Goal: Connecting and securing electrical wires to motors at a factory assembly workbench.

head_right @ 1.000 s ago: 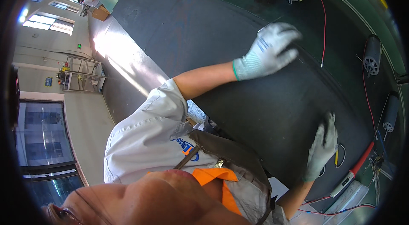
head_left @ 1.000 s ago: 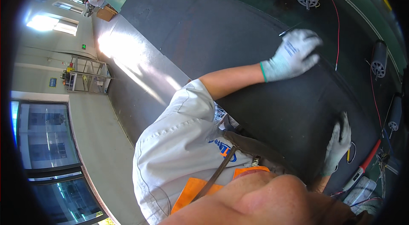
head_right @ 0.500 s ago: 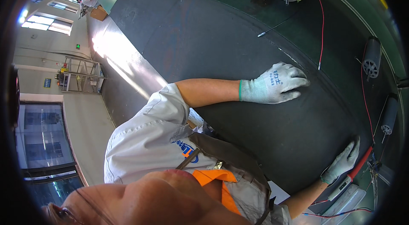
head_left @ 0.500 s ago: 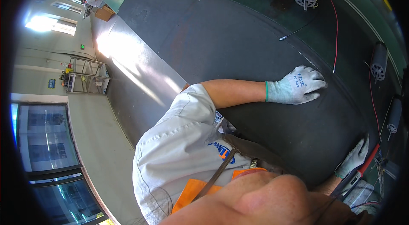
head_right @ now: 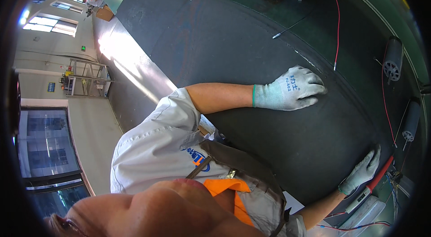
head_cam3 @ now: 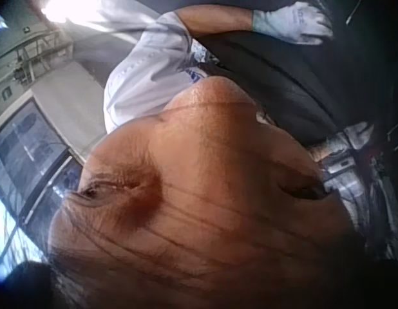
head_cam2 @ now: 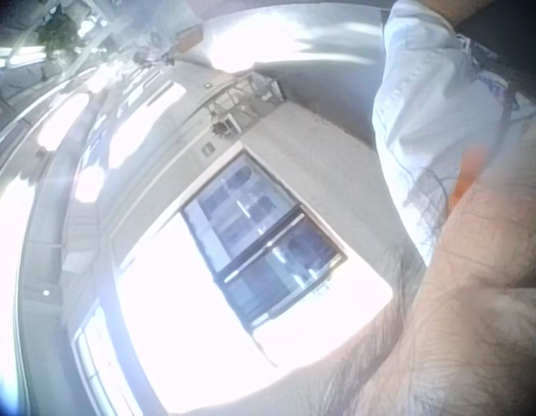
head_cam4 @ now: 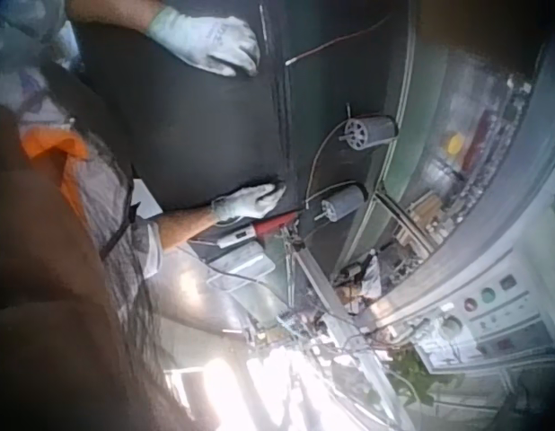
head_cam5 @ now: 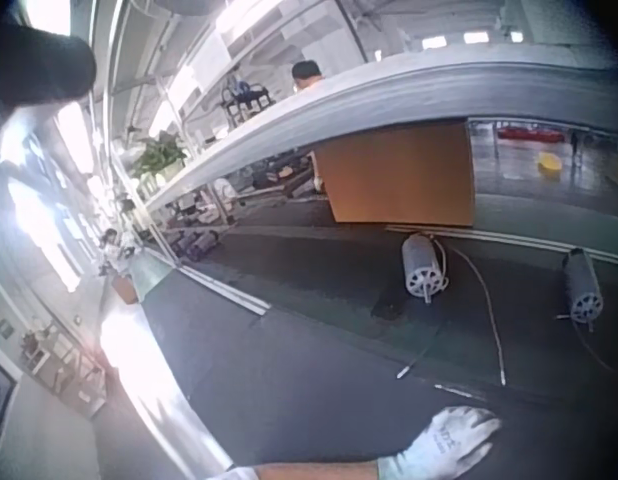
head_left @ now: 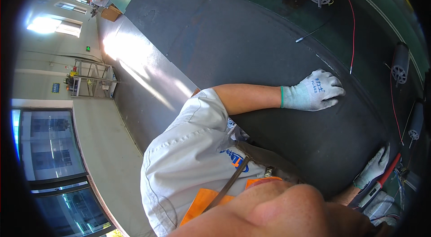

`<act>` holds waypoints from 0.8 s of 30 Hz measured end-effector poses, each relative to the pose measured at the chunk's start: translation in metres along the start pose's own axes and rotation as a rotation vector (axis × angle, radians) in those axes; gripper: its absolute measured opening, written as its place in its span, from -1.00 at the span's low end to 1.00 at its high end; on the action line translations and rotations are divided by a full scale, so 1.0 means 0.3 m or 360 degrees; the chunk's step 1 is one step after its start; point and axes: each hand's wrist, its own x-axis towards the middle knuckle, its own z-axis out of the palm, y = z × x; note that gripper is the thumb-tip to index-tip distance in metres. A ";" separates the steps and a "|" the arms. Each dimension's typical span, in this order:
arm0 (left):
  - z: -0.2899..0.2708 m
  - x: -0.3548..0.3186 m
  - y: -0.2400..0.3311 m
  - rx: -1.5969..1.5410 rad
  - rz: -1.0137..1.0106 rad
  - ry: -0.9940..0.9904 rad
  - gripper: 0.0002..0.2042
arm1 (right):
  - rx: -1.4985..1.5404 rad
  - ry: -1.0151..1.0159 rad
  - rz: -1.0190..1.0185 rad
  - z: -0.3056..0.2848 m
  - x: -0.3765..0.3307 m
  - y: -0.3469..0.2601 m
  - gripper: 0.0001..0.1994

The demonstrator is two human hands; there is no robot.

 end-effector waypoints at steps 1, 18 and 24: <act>0.000 0.000 -0.001 0.0005 -0.0007 -0.0009 -0.69 | 0.0001 -0.0001 -0.0001 0.001 0.001 -0.001 -0.67; 0.002 -0.007 -0.010 0.0061 0.0013 -0.0020 -0.72 | 0.0141 -0.0001 0.0066 0.010 0.000 -0.019 -0.68; 0.005 -0.011 -0.014 0.0114 0.0044 0.0001 -0.73 | 0.0071 0.0000 0.0061 0.013 0.002 -0.033 -0.68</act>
